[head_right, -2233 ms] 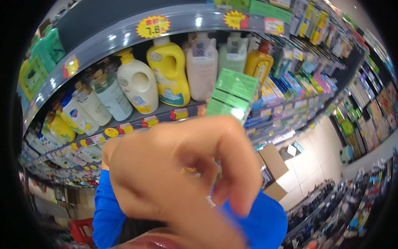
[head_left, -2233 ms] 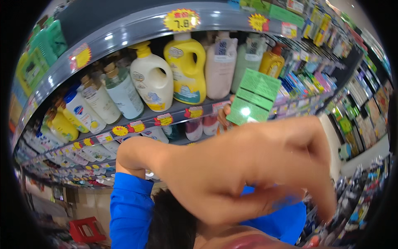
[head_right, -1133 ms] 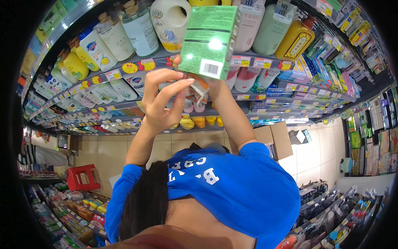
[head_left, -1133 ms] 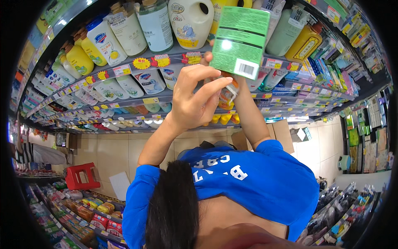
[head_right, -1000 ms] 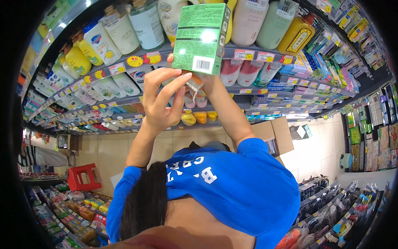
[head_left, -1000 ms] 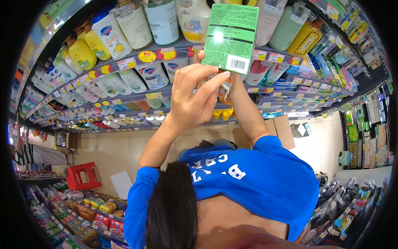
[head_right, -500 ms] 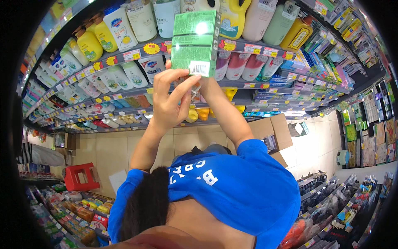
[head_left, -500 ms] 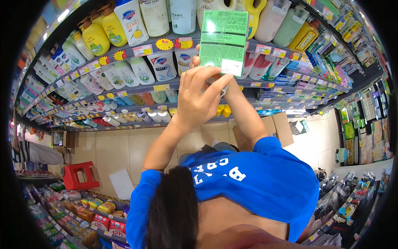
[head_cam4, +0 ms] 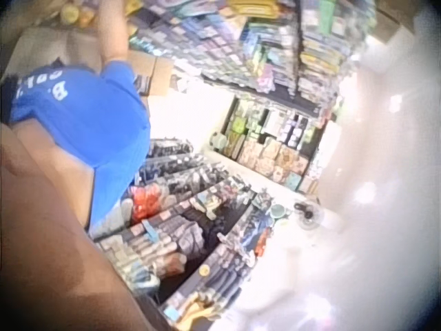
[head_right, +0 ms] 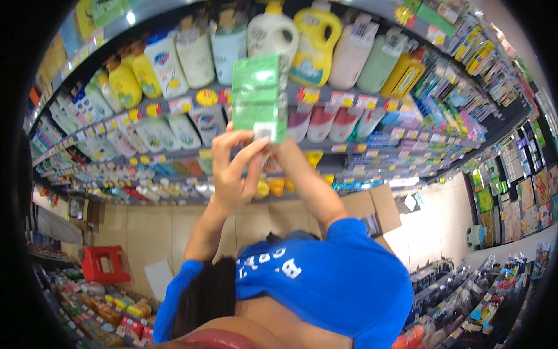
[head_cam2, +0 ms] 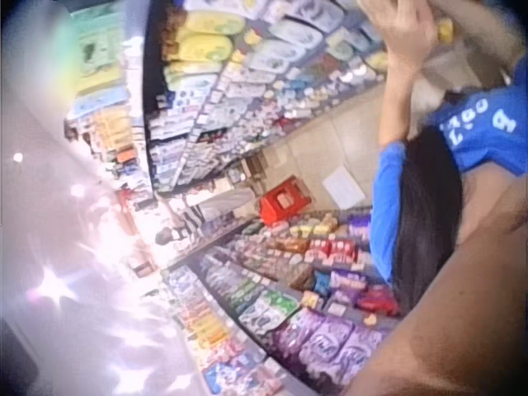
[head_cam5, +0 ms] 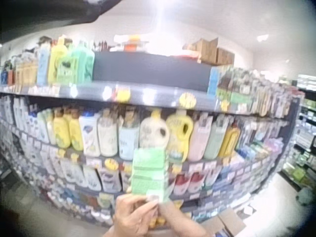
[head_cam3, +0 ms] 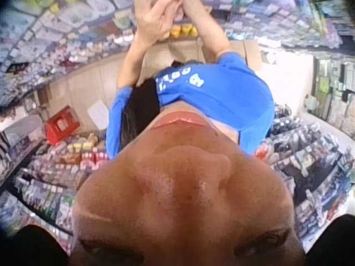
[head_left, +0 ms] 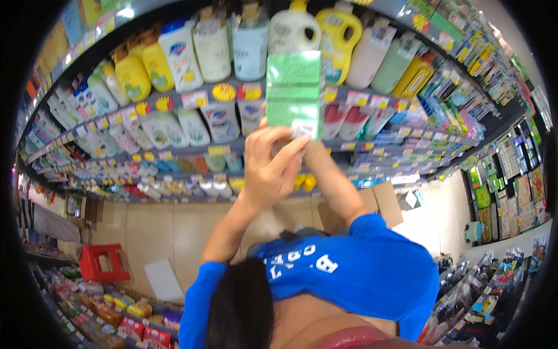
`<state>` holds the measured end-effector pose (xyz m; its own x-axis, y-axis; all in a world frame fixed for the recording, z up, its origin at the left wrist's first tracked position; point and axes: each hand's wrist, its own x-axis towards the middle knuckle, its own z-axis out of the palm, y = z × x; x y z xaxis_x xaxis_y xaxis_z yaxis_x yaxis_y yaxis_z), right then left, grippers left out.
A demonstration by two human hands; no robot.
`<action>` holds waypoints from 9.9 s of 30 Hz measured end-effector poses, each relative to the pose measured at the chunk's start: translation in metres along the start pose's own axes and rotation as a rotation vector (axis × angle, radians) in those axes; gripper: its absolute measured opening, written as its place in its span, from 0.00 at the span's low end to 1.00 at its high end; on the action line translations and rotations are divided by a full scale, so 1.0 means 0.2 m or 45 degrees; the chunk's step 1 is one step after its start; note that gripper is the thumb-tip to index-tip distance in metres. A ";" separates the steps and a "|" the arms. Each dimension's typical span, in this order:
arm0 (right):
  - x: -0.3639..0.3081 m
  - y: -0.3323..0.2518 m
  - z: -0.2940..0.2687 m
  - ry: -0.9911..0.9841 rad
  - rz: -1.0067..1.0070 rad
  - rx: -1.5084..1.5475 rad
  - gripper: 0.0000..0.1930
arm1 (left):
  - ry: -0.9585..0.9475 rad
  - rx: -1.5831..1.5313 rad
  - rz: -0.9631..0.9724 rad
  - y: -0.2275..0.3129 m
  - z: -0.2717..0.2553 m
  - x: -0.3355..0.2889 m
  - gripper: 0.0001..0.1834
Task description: The person wipes various bottles of soaps and detergents on a store shelf using a cloth, occasionally picking up items to clean them and the shelf behind them.
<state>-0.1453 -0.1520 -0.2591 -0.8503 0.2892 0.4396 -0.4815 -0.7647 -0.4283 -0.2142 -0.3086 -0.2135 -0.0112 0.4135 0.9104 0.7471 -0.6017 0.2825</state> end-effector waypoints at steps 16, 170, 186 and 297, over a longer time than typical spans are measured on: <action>-0.23 -0.46 0.34 0.724 -0.740 -1.894 0.21 | 0.108 -0.435 -0.541 -0.07 0.25 0.39 0.28; -0.97 -1.02 0.14 0.876 -0.617 -1.937 0.17 | -0.465 0.563 0.517 -0.14 0.92 2.40 0.18; -0.95 -0.99 0.08 0.823 -0.560 -1.949 0.16 | -0.406 0.549 0.838 -0.04 0.88 2.33 0.15; 0.02 0.32 0.25 0.473 -0.492 -1.795 0.24 | 0.755 -1.772 -1.335 -0.54 -0.22 -0.33 0.34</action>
<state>-0.1679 -0.2281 -0.2452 -0.5272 0.6280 0.5724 -0.3016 0.4915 -0.8170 -0.3236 -0.3005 -0.2907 -0.4897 0.8657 0.1035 -0.7425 -0.4764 0.4708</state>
